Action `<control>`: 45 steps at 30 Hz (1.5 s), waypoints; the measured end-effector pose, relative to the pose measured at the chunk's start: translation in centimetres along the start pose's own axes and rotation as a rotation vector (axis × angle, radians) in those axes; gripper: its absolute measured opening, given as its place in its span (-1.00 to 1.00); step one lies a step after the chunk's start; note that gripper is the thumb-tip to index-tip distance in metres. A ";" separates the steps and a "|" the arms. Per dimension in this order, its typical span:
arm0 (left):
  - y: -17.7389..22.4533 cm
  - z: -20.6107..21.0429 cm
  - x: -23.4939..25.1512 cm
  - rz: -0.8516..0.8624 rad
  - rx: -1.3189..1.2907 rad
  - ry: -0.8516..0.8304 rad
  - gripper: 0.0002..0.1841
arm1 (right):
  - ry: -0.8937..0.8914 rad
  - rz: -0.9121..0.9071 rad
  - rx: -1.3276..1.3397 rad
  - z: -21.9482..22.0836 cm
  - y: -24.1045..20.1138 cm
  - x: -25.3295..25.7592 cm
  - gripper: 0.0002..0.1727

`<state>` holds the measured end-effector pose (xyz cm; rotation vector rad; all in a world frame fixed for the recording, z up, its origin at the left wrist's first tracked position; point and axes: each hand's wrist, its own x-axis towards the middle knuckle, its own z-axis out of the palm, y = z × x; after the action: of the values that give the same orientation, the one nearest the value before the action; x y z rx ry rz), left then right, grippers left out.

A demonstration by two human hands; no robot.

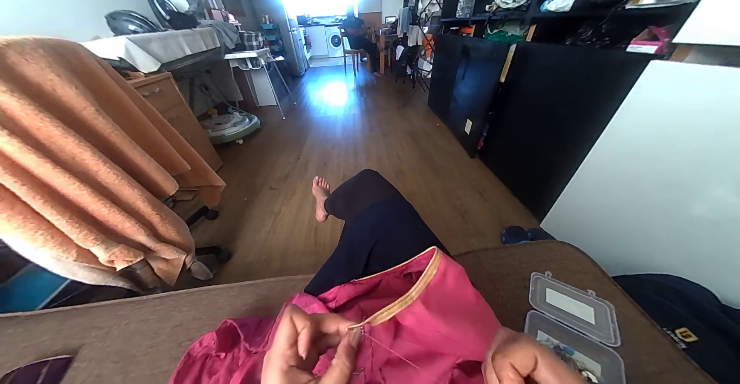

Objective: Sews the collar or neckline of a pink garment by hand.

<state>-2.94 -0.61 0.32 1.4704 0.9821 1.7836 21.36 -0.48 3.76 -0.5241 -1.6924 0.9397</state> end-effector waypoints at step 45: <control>1.7 2.0 -0.1 -0.063 0.157 -0.188 -0.94 | 0.130 -0.155 -0.627 2.9 1.5 0.4 -0.86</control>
<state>-0.92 -1.29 1.88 1.6505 1.0787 1.5213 18.30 -0.25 2.52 -0.8280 -1.8662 0.2399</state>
